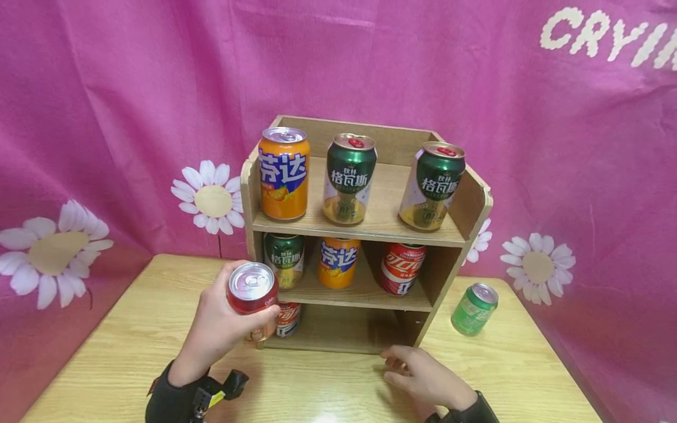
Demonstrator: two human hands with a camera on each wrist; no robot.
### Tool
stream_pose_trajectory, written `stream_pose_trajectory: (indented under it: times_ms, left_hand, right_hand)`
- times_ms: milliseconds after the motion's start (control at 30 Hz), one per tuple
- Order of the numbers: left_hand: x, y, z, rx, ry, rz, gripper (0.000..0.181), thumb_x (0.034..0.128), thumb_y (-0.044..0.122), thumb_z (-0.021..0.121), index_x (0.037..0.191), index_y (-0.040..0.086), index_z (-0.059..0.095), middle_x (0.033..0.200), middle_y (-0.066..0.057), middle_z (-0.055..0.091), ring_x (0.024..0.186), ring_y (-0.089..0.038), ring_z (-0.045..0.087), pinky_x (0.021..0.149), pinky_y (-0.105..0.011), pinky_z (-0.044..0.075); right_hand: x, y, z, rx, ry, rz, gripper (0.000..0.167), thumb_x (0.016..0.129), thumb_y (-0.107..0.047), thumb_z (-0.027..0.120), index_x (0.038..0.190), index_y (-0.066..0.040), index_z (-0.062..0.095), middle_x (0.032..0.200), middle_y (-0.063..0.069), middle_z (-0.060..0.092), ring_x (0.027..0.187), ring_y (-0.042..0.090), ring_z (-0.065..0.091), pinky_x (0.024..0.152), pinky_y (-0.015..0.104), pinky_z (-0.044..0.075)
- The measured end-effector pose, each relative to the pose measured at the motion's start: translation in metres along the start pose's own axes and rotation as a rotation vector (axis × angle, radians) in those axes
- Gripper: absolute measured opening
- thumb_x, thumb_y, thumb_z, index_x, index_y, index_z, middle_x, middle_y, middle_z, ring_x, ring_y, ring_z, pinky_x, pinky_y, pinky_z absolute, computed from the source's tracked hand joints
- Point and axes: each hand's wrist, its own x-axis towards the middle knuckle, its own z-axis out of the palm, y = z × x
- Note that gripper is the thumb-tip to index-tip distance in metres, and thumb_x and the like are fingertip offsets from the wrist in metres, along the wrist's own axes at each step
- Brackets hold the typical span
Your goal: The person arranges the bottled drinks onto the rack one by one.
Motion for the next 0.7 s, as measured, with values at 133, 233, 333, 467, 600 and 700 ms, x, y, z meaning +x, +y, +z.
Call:
stream_pose_trajectory:
  times_ms: [133,233,333,467,600,700]
  left_hand:
    - [-0.006,0.002,0.018,-0.049,-0.082,-0.037,0.072,0.0618,0.014,0.088,0.121,0.005,0.05,0.106,-0.009,0.063,0.094,-0.023,0.061,0.075,-0.036,0.052]
    - [-0.009,0.002,0.033,-0.08,-0.138,-0.075,0.072,0.0609,0.015,0.089,0.121,0.006,0.051,0.105,-0.009,0.064,0.094,-0.022,0.06,0.077,-0.036,0.051]
    - [-0.012,-0.002,0.048,-0.081,-0.177,-0.092,0.071,0.0593,0.018,0.09,0.12,0.008,0.053,0.103,-0.007,0.064,0.093,-0.02,0.06,0.077,-0.036,0.05]
    - [-0.017,-0.01,0.067,-0.083,-0.226,-0.091,0.07,0.0581,0.021,0.091,0.117,0.014,0.054,0.099,0.0,0.064,0.091,-0.016,0.06,0.077,-0.035,0.05]
    - [-0.022,-0.02,0.086,-0.115,-0.281,-0.086,0.07,0.0604,0.024,0.089,0.12,0.013,0.053,0.099,0.002,0.064,0.091,-0.015,0.061,0.078,-0.034,0.049]
    - [-0.024,-0.028,0.098,-0.151,-0.319,-0.099,0.07,0.0625,0.025,0.088,0.121,0.012,0.052,0.102,0.0,0.064,0.094,-0.017,0.06,0.078,-0.034,0.049]
  right_hand:
    - [0.0,0.001,0.0,0.001,0.004,-0.003,0.025,0.091,-0.02,0.063,0.109,-0.002,0.061,0.094,0.003,0.063,0.083,0.009,0.059,0.07,0.03,0.051]
    - [0.0,0.001,0.0,0.0,0.006,-0.004,0.024,0.091,-0.019,0.063,0.108,-0.002,0.061,0.094,0.003,0.063,0.083,0.009,0.059,0.07,0.03,0.051]
    - [0.0,0.001,-0.001,0.008,0.005,0.001,0.023,0.091,-0.019,0.064,0.108,-0.003,0.062,0.094,0.002,0.063,0.083,0.007,0.058,0.07,0.029,0.051]
    - [0.0,0.002,-0.002,0.016,0.006,0.01,0.024,0.091,-0.02,0.064,0.108,-0.003,0.062,0.094,0.002,0.064,0.083,0.008,0.058,0.071,0.029,0.051]
    - [0.0,0.003,-0.003,0.012,0.009,0.014,0.024,0.091,-0.02,0.064,0.108,-0.003,0.062,0.094,0.002,0.064,0.084,0.008,0.059,0.072,0.031,0.051]
    - [-0.001,0.004,-0.003,0.004,0.014,0.013,0.023,0.091,-0.019,0.064,0.108,-0.004,0.062,0.093,0.001,0.064,0.083,0.007,0.058,0.071,0.031,0.051]
